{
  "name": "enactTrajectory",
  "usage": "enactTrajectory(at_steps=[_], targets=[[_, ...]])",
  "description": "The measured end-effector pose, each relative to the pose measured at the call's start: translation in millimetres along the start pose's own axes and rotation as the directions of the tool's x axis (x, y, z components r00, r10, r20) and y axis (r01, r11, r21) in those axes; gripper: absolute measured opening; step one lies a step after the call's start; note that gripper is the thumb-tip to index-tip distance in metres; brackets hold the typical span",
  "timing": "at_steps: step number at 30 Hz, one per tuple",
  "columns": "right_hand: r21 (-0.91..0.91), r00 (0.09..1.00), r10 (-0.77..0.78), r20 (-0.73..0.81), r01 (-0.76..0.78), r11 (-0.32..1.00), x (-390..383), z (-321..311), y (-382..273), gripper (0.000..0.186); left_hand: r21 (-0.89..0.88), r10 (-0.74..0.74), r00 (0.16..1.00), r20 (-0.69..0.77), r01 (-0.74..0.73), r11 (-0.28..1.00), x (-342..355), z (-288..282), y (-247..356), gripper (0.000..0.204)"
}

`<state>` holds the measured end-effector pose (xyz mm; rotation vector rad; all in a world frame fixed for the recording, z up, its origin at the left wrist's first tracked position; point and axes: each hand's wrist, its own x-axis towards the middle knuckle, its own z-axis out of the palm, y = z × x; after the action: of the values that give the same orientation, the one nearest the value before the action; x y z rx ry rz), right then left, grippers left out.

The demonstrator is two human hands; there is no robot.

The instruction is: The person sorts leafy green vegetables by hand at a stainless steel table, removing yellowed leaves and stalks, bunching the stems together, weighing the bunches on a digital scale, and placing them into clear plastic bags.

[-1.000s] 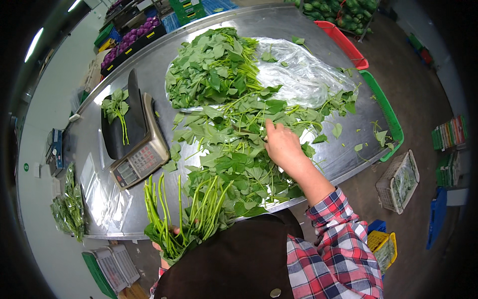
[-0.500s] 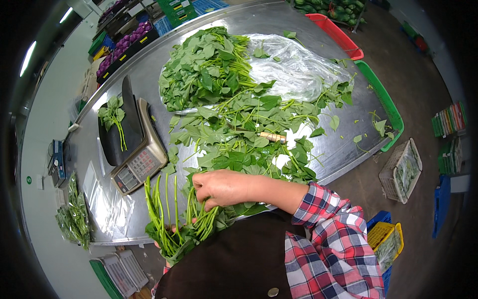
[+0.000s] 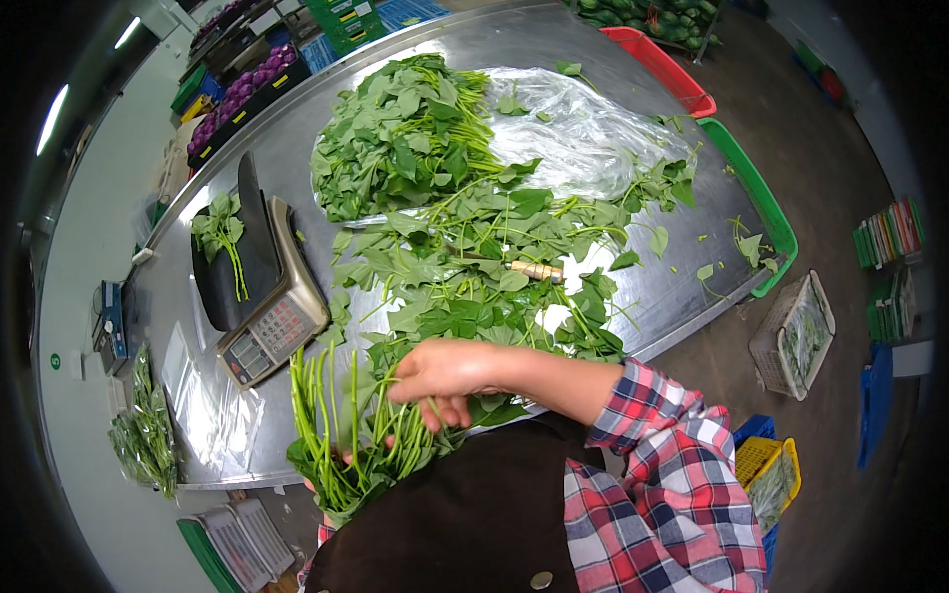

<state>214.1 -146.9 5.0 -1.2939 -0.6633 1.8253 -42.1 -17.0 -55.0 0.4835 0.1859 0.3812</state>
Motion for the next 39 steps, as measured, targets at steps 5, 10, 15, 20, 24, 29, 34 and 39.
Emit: enactTrajectory(at_steps=[5, 10, 15, 20, 24, 29, 34, 39], targets=[[0.098, 0.995, -0.071, 0.063, 0.065, 0.993, 18, -2, 11, 0.022, 0.009, -0.003, 1.0, 0.011, 0.003, 1.0, 0, 1, 3, 0.041], [-0.639, 0.895, -0.289, -0.339, 0.006, 0.769, 1, 7, 0, 0.017, -0.007, -0.014, 1.0, 0.0, 0.014, 1.0, -1, -5, 3, 0.042], [-0.959, 0.641, -0.723, -0.259, -0.081, 0.272, 17, -3, 30, 0.008, -0.01, -0.032, 0.999, 0.001, 0.032, 0.999, 0, -7, 2, 0.044], [-0.905, 0.497, -0.765, -0.41, -0.327, 0.272, 15, -43, 46, 0.007, -0.02, -0.055, 0.998, -0.001, 0.055, 0.998, -1, -11, 0, 0.046], [-0.661, 0.215, -0.686, -0.695, -0.566, 0.493, -8, -98, 57, 0.012, -0.023, -0.06, 0.998, -0.009, 0.059, 0.998, -3, -16, -3, 0.048], [-0.427, 0.876, -0.17, -0.451, -0.045, 0.903, -24, -13, 51, 0.041, -0.04, -0.101, 0.995, -0.009, 0.101, 0.994, 3, -18, -10, 0.05], [-0.089, 0.971, -0.205, -0.123, 0.195, 0.977, 18, 20, 71, 0.039, -0.026, -0.125, 0.992, -0.021, 0.125, 0.992, 5, -14, -14, 0.052], [-0.88, 0.64, -0.75, -0.165, 0.249, 0.405, 2, -19, 80, 0.017, -0.019, -0.149, 0.988, -0.037, 0.149, 0.989, 4, -15, -18, 0.054]])
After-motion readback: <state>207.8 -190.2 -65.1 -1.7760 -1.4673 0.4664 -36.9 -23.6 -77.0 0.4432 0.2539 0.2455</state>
